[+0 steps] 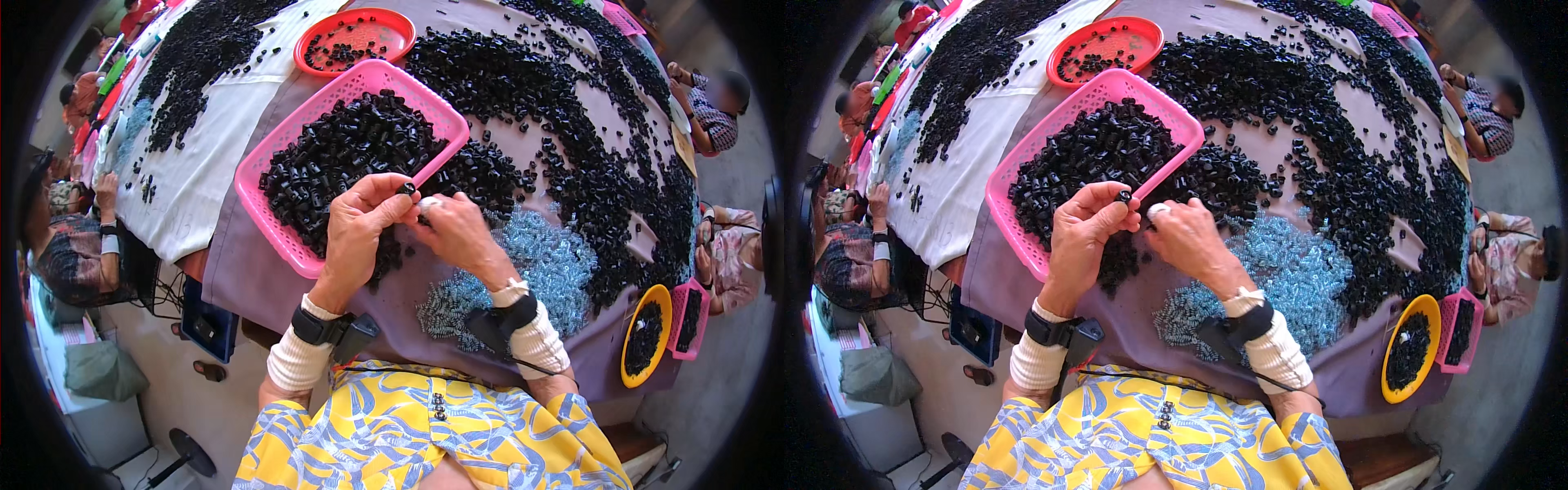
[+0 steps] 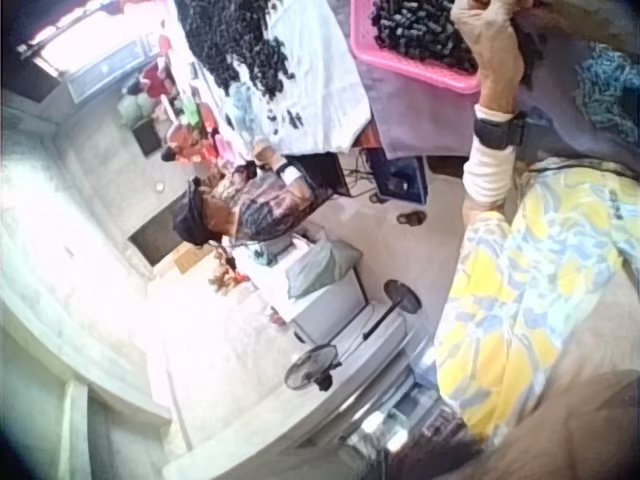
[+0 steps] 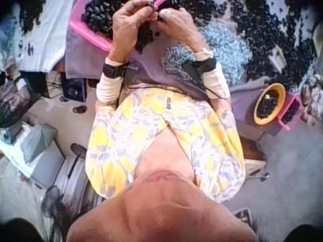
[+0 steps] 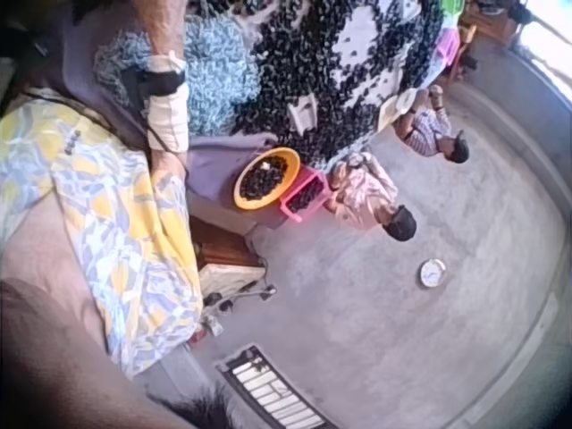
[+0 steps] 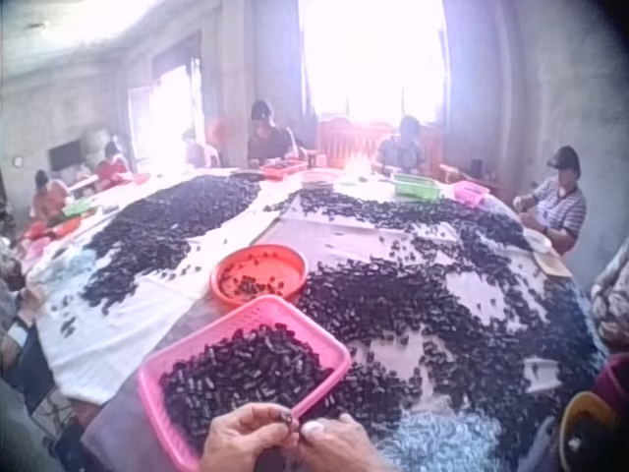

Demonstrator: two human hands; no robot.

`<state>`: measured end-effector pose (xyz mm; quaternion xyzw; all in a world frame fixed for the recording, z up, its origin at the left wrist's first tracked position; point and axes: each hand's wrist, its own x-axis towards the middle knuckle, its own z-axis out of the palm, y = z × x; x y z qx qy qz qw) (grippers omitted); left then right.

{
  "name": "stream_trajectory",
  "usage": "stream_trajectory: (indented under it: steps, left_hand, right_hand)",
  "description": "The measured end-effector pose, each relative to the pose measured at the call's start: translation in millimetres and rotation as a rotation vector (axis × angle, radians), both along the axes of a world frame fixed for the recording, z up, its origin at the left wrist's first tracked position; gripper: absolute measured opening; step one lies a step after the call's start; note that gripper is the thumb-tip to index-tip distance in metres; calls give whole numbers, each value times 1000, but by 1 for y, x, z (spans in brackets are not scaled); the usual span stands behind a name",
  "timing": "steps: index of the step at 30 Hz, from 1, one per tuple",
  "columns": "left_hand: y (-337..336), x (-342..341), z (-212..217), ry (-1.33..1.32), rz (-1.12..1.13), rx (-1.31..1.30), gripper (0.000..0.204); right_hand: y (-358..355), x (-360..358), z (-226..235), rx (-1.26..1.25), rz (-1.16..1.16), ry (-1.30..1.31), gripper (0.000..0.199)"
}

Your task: Sorting and processing small black objects at a communal table.

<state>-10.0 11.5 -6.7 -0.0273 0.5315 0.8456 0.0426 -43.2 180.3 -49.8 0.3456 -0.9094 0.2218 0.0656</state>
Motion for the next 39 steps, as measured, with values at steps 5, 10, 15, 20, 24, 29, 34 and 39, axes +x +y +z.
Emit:
stream_trajectory:
  steps: [5,10,15,20,24,29,34,39]
  left_hand:
    - [18,0,-3,-41,-41,47,19]
    - [36,-2,0,-59,-104,105,22]
    - [43,-3,-4,-87,-163,156,24]
    - [46,-3,-6,-109,-161,229,24]
    - [46,-4,-4,-141,-168,296,24]
    - [41,-4,-6,-135,-184,338,23]
    - [40,-2,-4,-132,-179,336,23]
    - [40,0,-5,-38,-123,168,23]
  right_hand:
    - [30,10,39,-443,-115,-176,26]
    - [36,12,59,-495,-82,-8,28]
    - [46,12,53,-498,-56,86,25]
    - [48,15,55,-514,-91,19,24]
    - [49,20,56,-637,-158,-45,23]
    - [52,20,55,-608,-139,-40,19]
    - [43,20,61,-609,-144,-45,14]
    - [41,17,66,-417,-73,14,9]
